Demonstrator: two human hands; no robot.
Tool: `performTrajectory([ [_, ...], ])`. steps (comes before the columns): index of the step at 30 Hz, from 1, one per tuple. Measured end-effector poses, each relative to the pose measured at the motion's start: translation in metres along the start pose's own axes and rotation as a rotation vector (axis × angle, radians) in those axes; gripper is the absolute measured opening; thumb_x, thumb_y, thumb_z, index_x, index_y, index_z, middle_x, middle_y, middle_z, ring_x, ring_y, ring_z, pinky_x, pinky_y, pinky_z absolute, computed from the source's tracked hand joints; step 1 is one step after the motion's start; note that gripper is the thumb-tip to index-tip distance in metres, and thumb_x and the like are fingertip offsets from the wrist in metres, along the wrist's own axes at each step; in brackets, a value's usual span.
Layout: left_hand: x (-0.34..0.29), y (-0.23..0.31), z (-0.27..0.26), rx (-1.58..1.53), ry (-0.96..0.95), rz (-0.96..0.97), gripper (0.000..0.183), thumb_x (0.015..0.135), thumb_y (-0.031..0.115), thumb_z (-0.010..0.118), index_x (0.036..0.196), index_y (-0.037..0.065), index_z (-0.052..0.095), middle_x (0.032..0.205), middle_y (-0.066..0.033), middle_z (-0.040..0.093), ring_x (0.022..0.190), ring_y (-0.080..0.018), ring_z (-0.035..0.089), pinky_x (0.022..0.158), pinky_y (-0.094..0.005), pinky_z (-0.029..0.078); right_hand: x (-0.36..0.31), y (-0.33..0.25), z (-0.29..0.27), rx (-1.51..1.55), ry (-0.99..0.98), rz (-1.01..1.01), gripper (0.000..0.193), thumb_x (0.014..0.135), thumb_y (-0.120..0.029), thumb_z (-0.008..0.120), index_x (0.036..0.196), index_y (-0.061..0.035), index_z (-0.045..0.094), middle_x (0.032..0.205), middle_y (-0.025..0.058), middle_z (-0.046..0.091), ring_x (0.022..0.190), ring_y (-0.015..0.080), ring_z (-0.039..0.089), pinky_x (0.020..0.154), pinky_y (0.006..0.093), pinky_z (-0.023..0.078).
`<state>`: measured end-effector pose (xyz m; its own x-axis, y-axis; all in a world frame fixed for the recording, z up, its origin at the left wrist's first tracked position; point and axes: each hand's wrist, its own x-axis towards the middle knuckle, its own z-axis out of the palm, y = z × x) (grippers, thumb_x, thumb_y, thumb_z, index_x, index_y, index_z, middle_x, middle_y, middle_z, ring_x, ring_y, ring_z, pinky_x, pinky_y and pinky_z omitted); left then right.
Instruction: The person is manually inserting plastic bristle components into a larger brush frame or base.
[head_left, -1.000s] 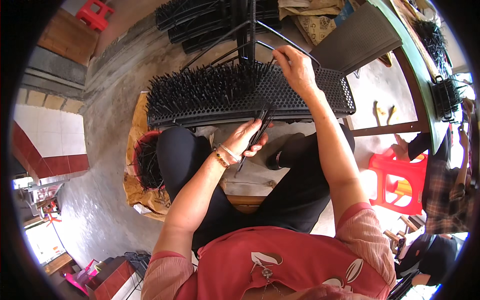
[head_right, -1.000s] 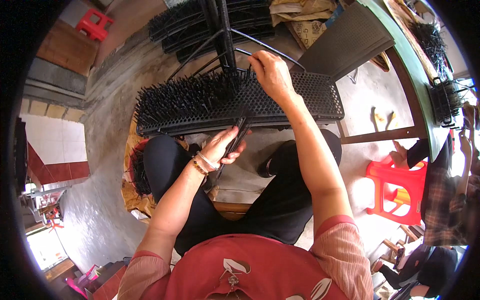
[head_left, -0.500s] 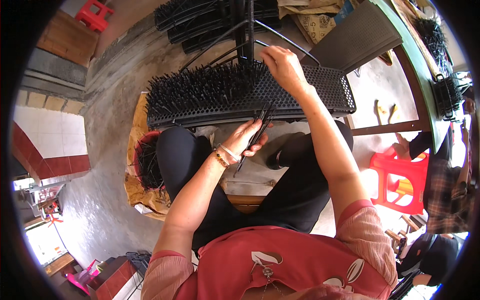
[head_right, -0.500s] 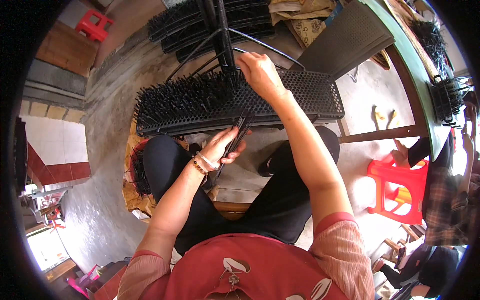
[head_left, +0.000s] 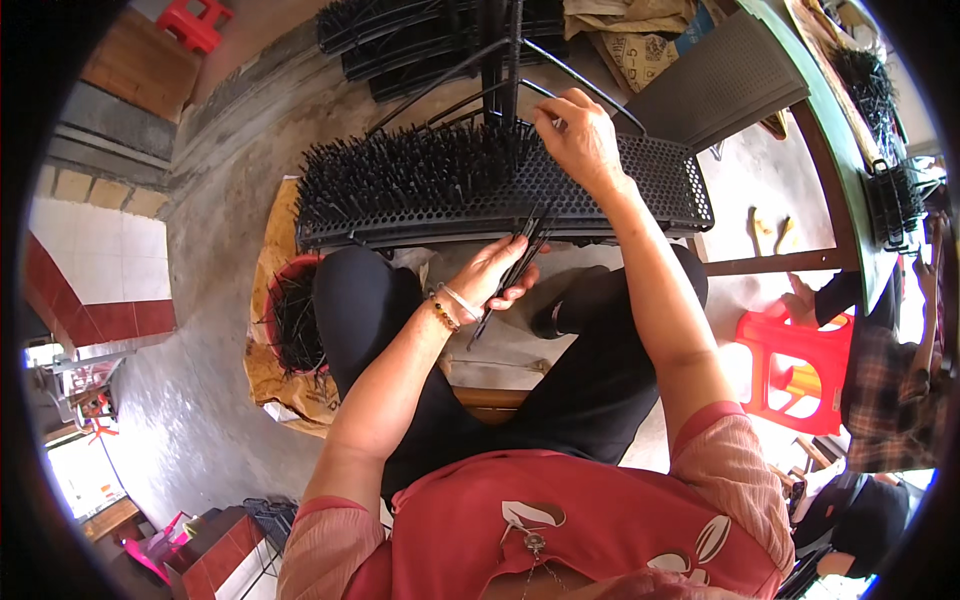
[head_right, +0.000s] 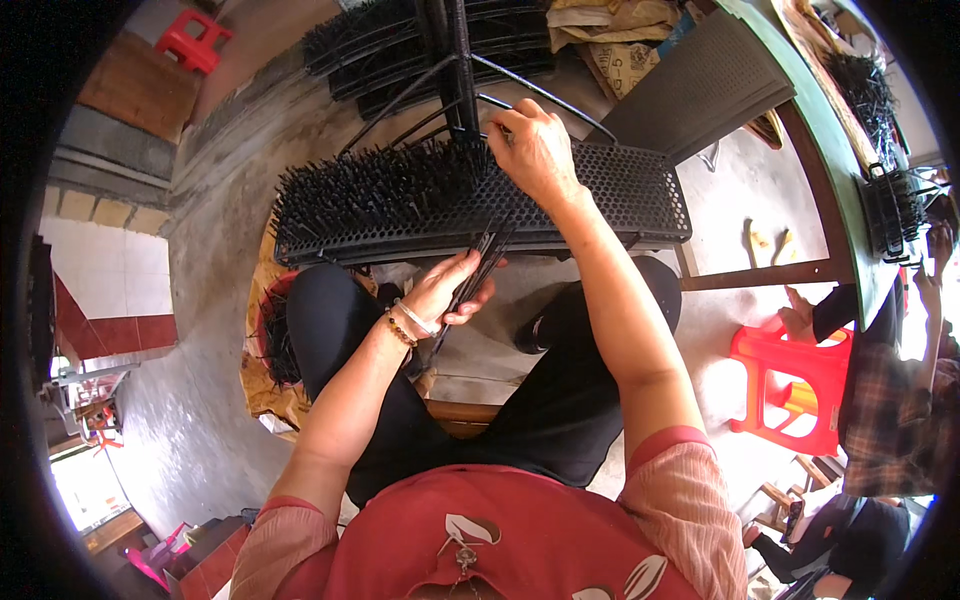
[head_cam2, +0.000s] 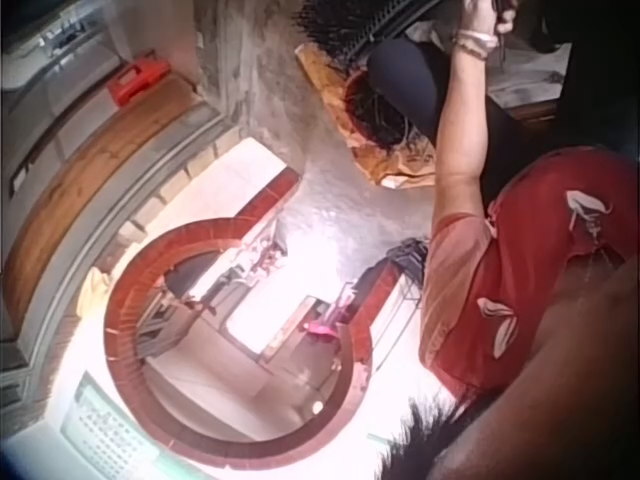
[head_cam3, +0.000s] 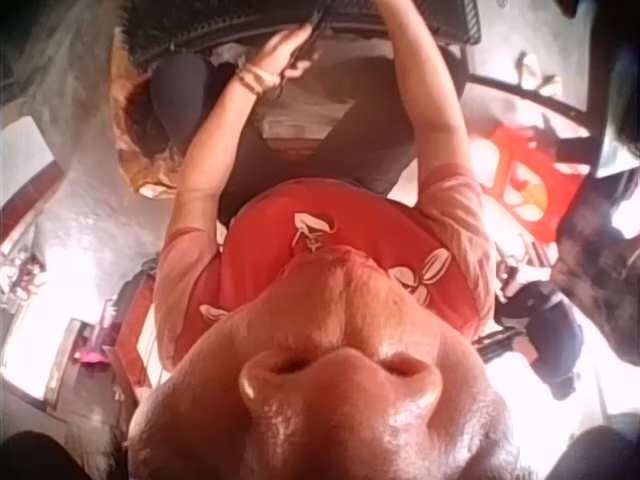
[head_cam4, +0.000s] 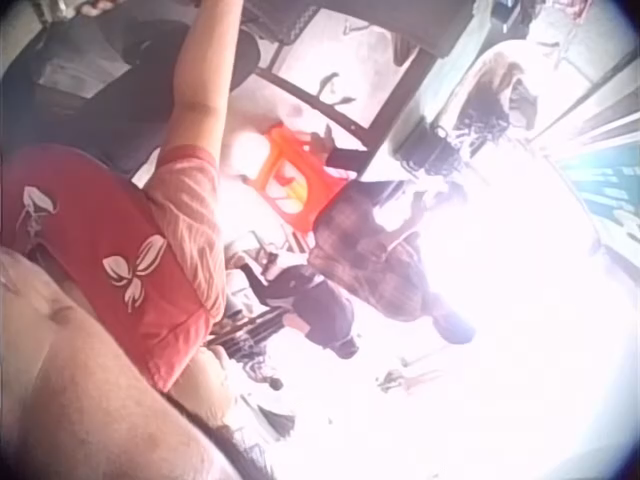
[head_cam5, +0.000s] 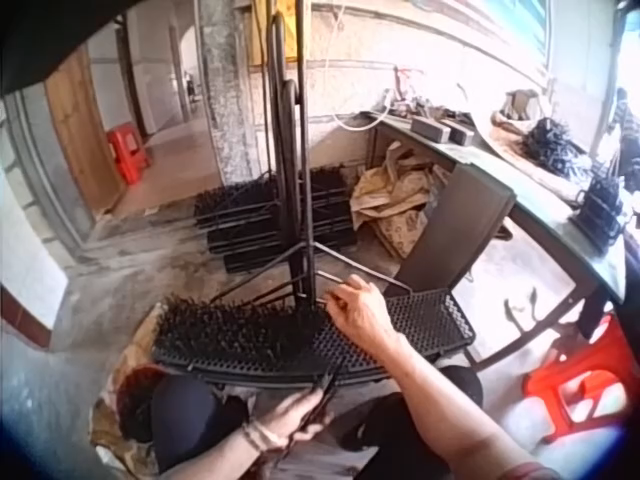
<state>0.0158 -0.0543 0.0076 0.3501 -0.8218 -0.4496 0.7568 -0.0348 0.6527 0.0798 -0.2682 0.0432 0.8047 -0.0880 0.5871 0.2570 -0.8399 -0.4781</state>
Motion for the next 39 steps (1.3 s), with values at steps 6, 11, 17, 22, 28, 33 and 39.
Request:
performTrajectory([
  [6, 0.0, -0.001, -0.002, 0.001, -0.004, 0.007, 0.045, 0.098, 0.043, 0.04, 0.123, 0.007, 0.049, 0.076, -0.0024, 0.052, 0.051, -0.0042, 0.041, 0.038, -0.0154, 0.027, -0.003, -0.009, 0.005, 0.164, -0.063, 0.048, 0.016, 0.078, -0.013, 0.065, 0.087, 0.0001, 0.068, 0.079, 0.0126, 0.062, 0.066, 0.0245, 0.064, 0.061, 0.0313, 0.051],
  [11, -0.001, 0.001, -0.001, 0.01, -0.006, 0.008, 0.045, 0.097, 0.043, 0.04, 0.123, 0.007, 0.049, 0.077, -0.0022, 0.052, 0.051, -0.0042, 0.04, 0.038, -0.0156, 0.027, -0.002, -0.001, -0.004, 0.031, -0.134, 0.034, 0.019, 0.079, -0.015, 0.066, 0.092, -0.0002, 0.068, 0.078, 0.0119, 0.062, 0.067, 0.0231, 0.063, 0.062, 0.0313, 0.051],
  [17, -0.004, 0.005, 0.002, -0.004, -0.032, 0.051, 0.043, 0.098, 0.042, 0.04, 0.123, 0.008, 0.049, 0.076, -0.0019, 0.05, 0.052, -0.0041, 0.04, 0.038, -0.0155, 0.027, -0.007, 0.0, -0.039, 0.288, -0.235, 0.221, 0.029, 0.082, -0.023, 0.069, 0.098, 0.0001, 0.068, 0.081, 0.007, 0.066, 0.067, 0.0112, 0.058, 0.062, 0.0266, 0.047],
  [22, -0.005, 0.007, 0.005, -0.025, -0.073, 0.107, 0.041, 0.099, 0.039, 0.039, 0.124, 0.008, 0.047, 0.077, -0.0018, 0.05, 0.051, -0.0041, 0.038, 0.038, -0.0153, 0.025, -0.029, -0.014, -0.038, 0.614, -0.688, 0.351, 0.03, 0.082, -0.028, 0.07, 0.093, -0.0001, 0.07, 0.082, 0.0076, 0.069, 0.075, 0.0118, 0.061, 0.068, 0.0271, 0.049],
  [28, -0.006, 0.006, 0.007, -0.025, -0.055, 0.108, 0.038, 0.098, 0.035, 0.042, 0.123, 0.007, 0.047, 0.078, -0.0009, 0.048, 0.052, -0.0037, 0.038, 0.039, -0.015, 0.025, -0.025, -0.017, -0.044, 0.673, -0.651, 0.428, 0.025, 0.084, -0.023, 0.068, 0.09, 0.0016, 0.07, 0.079, 0.0062, 0.068, 0.075, 0.011, 0.061, 0.07, 0.0253, 0.049],
  [33, -0.001, 0.0, 0.001, -0.036, -0.01, 0.069, 0.033, 0.098, 0.03, 0.045, 0.121, 0.007, 0.048, 0.078, 0.0, 0.048, 0.054, -0.0035, 0.038, 0.039, -0.0149, 0.026, -0.009, 0.001, -0.056, 0.665, -0.216, 0.51, 0.023, 0.089, -0.02, 0.063, 0.091, 0.0034, 0.067, 0.077, 0.0065, 0.067, 0.069, 0.0107, 0.062, 0.067, 0.0238, 0.051],
  [39, 0.001, -0.004, -0.003, -0.012, -0.016, 0.054, 0.029, 0.096, 0.021, 0.05, 0.12, 0.005, 0.049, 0.079, 0.0003, 0.048, 0.056, -0.0034, 0.04, 0.04, -0.0152, 0.027, -0.008, 0.009, -0.043, 0.307, -0.075, 0.344, 0.021, 0.087, -0.015, 0.064, 0.094, 0.0043, 0.066, 0.073, 0.0082, 0.066, 0.063, 0.0093, 0.06, 0.059, 0.0226, 0.047],
])
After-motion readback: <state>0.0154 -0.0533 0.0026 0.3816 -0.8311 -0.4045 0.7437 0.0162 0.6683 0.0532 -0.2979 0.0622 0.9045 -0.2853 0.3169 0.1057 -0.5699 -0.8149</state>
